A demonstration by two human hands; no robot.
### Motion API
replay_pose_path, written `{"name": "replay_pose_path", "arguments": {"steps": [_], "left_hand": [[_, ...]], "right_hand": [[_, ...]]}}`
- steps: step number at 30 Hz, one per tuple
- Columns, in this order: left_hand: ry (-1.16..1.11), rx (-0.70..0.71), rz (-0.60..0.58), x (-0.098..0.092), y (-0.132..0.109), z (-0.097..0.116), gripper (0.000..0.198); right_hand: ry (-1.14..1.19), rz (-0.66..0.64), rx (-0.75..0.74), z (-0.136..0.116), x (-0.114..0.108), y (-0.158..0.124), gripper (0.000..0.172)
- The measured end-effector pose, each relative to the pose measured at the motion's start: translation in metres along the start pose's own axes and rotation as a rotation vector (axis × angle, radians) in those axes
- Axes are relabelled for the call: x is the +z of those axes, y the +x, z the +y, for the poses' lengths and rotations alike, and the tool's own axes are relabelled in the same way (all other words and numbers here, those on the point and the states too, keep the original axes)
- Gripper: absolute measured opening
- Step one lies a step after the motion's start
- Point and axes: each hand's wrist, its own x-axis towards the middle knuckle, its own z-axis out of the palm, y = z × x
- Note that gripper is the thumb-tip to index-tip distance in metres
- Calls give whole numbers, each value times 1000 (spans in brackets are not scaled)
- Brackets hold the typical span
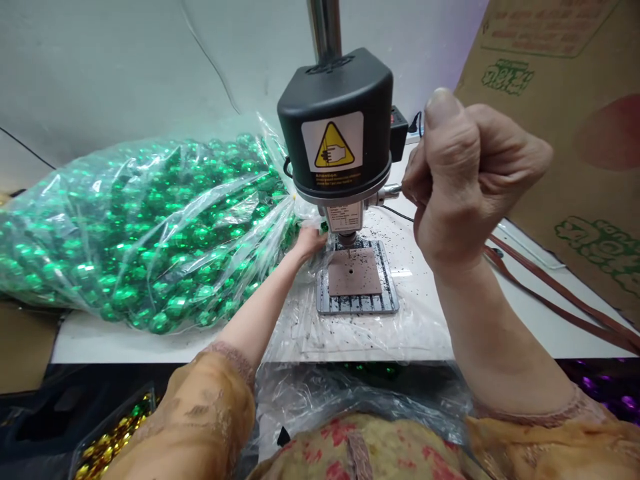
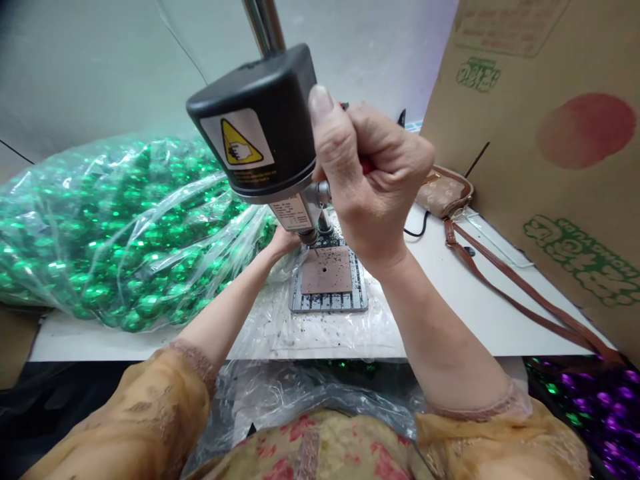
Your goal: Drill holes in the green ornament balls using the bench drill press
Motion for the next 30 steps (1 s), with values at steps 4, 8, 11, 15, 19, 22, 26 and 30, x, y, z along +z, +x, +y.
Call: {"name": "replay_pose_path", "arguments": {"steps": [4,8,11,15,19,22,26,30], "left_hand": [[60,-51,-76,12,6,-5,26],[20,-67,-60,-5,-15,-1,28],[-125,-130,8,-28,-47,11,35],[-514,-250,6,-45,-95,41,53],[-831,-397,-68,-38,-126,69,52],[-1001,-527,-134,-31,-134,79,55],[-1065,-581,-138,-25,-137,80,58],[-874,-510,-105,-20,-139,75,53]], "right_hand": [[25,-14,11,-1,-1,-1,42],[60,-15,-29,1,-1,0,42],[75,-29,-23,1,-1,0,41],[19,-25,-8,1,-2,0,44],[-3,-15,-15,2,-1,0,46],[21,-3,-37,2,-1,1,47],[2,-9,-36,0,-1,0,48],[-49,-27,-8,-3,-3,-2,47]]}}
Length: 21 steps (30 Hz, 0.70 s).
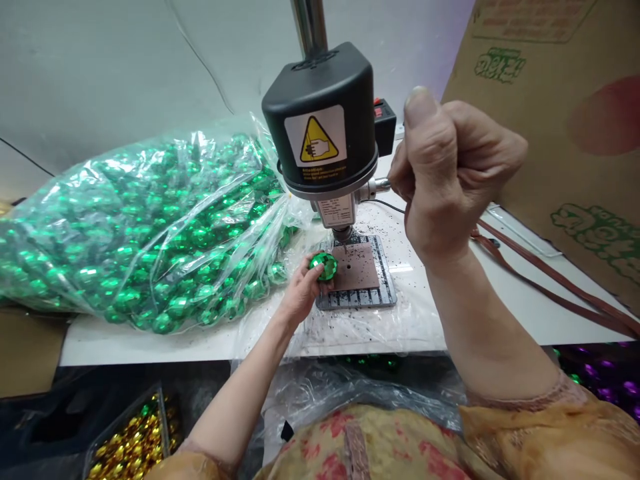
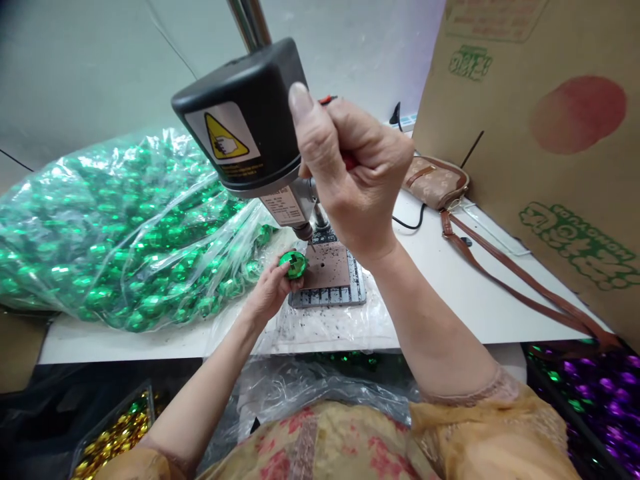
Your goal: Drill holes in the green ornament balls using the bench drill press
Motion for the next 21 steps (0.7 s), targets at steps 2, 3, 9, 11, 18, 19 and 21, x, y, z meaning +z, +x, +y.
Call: {"name": "replay_pose_path", "arguments": {"steps": [2,3,9,11,18,19,21], "left_hand": [[116,61,31,-1,2,-2,51],[183,99,43,-2,3,-3,52],[430,214,24,-2,11,-7,58],[432,225,29,-2,15,-10,57],[475,240,19,2,22,-14,55],[495,242,19,4,22,-14,54],[544,248,32,9,20,-14,52]], "right_hand": [[-12,0,13,-1,-1,-1,47],[-23,0,28,-2,-1,-1,47],[-6,-6,77,-5,-3,-1,48],[6,-7,95,-6,-3,-1,48],[-3,-29,132,-6,-3,-3,45],[-21,-32,132,-5,-3,-4,45],[-66,-43,140,-4,-2,-4,46]]}}
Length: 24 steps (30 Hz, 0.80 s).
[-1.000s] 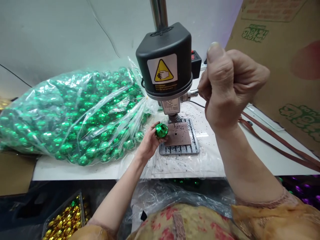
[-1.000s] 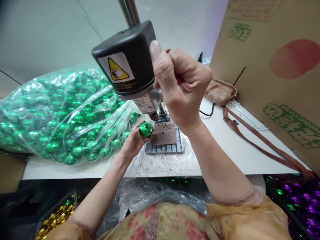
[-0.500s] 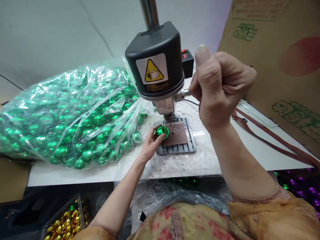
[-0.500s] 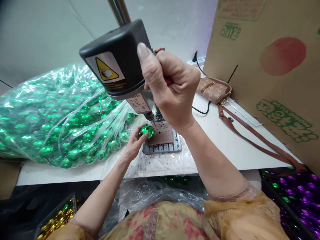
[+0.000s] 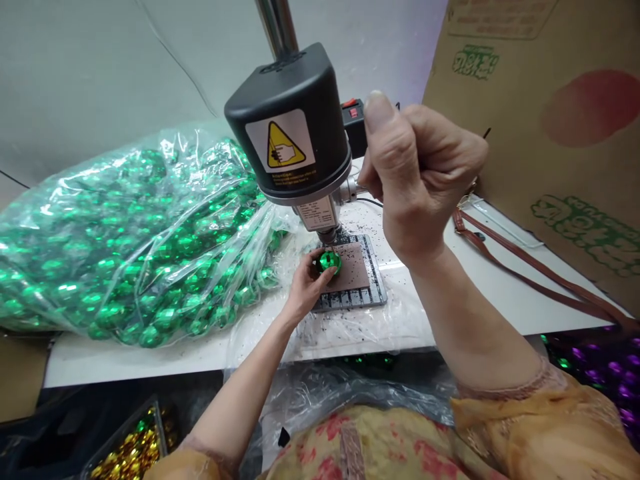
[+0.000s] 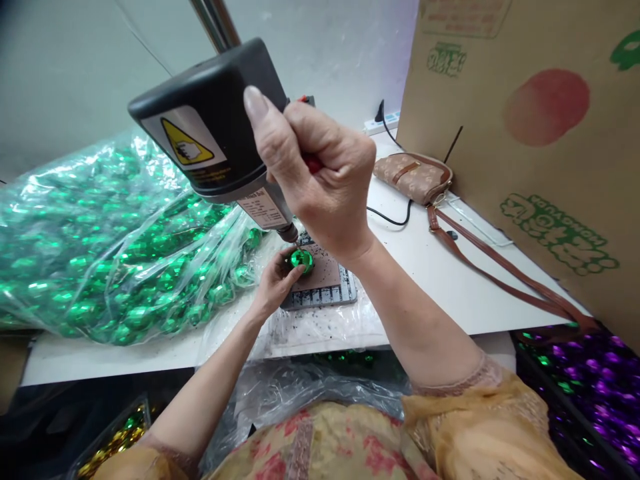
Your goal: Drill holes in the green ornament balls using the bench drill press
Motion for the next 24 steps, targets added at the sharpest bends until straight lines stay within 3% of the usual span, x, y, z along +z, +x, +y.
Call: {"name": "replay_pose_path", "arguments": {"steps": [7,16,24], "left_hand": [[159,59,157,20,-1,-2,49],[232,88,103,20,1,-11,50],[153,114,124,23,1,-10,48]], "right_hand": [[-99,11,-39,-3,0,2,49],[-7,81,-141,2,-1,-4,55],[85,108,-290,19,-5,-22,51]]}}
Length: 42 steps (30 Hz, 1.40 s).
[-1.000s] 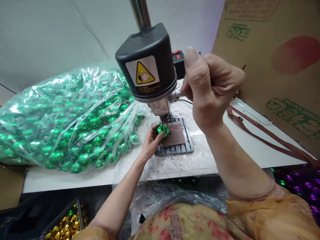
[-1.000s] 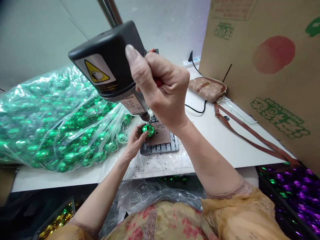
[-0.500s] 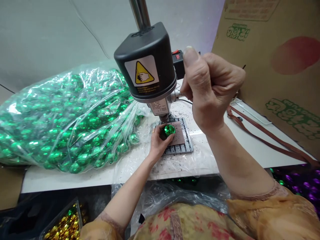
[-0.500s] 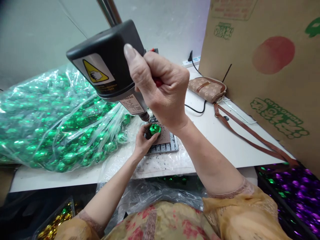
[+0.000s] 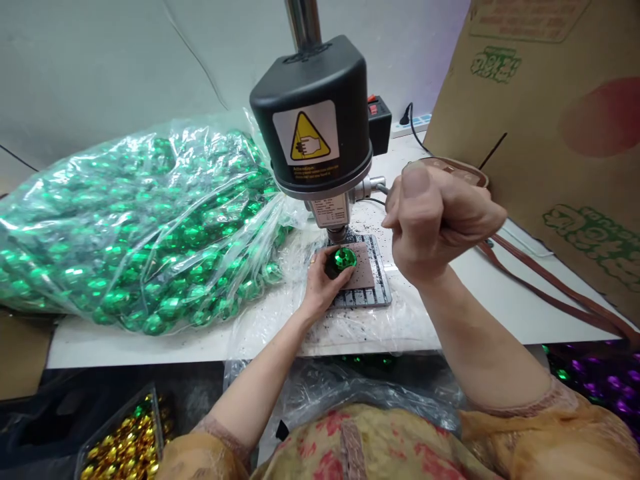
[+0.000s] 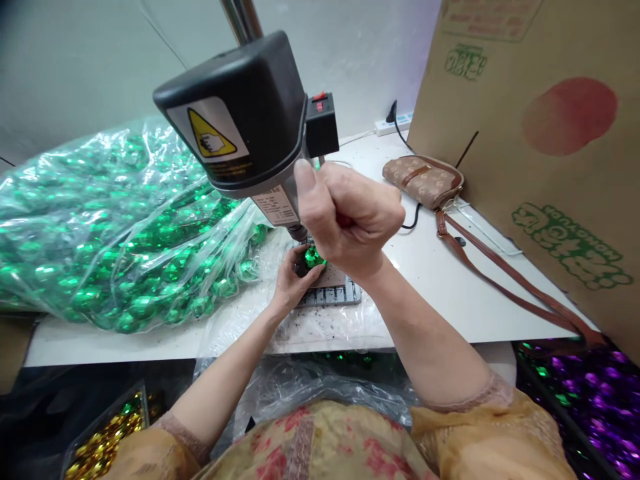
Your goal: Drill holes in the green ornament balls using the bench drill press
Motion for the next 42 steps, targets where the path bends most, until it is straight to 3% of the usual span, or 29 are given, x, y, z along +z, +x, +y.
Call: {"name": "replay_pose_path", "arguments": {"steps": [17,32,35,38,42], "left_hand": [[3,25,8,0,-2,4,46],[22,31,10,1,-3,2,46],[1,29,7,2,-1,2,46],[29,10,35,3,-4,5,45],[122,110,118,2,-32,21,39]], "right_hand": [[35,24,-152,15,-8,-18,47],[109,-113,-229,20,-23,-31,44],[42,-33,-145,9,-12,-17,49],[-20,12,92,-3,4,10,49],[27,-58,156,-4,15,36,47]]}}
